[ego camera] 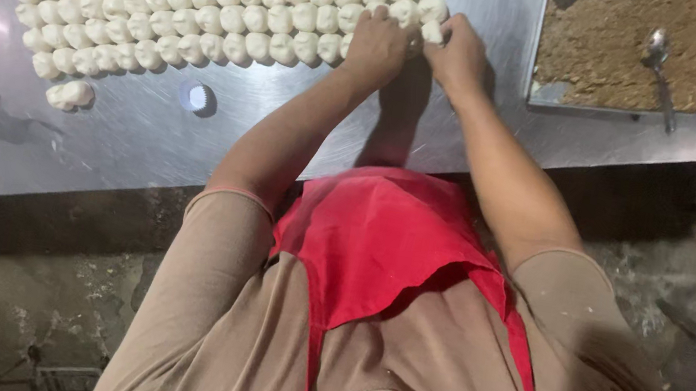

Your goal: The person prepares stuffed buns by flattening dough balls by hand, scooping meat filling into the center with a spoon, and pinching the dough closed to seal them. They repeat this process for multiple dough balls on a metal table.

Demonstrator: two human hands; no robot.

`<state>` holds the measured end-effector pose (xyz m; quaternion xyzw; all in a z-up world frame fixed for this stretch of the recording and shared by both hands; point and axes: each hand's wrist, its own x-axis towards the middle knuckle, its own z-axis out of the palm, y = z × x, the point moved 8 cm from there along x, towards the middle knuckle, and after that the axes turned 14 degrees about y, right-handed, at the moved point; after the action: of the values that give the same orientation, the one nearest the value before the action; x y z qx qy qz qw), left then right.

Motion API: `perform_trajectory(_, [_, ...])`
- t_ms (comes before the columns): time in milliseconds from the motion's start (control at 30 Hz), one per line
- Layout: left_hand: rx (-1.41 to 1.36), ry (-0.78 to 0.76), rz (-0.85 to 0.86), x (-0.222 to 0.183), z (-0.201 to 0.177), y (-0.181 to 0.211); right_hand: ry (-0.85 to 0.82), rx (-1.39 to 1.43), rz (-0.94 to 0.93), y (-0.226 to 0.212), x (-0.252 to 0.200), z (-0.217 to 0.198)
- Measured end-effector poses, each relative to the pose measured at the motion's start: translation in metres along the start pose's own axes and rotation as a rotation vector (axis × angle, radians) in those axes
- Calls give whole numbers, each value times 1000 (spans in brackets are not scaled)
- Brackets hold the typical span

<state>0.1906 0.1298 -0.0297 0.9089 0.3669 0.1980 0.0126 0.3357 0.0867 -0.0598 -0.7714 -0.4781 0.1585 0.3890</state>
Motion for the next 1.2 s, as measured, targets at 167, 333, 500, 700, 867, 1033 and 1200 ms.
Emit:
perform_trajectory(167, [-166, 16, -168, 7, -31, 11, -19, 274, -1, 6, -3, 3])
perform_trajectory(333, [-382, 302, -196, -33, -94, 34, 28, 289, -41, 11, -41, -47])
perform_trajectory(500, [-350, 109, -537, -148, -120, -22, -306, 487, 108, 21, -75, -54])
perform_trajectory(700, [5, -104, -601, -236, -101, -65, -394, -213, -364, -12, -107, -36])
perform_trajectory(867, [6, 94, -486, -199, -87, -56, -254, -333, -537, -45, -105, -29])
perform_trajectory(1033, [-7, 134, -374, -176, -66, -51, -244, -473, -547, -48, -104, 6])
perform_trajectory(1200, [-89, 26, -467, -175, -54, -57, -204, -522, -474, -38, -97, 15])
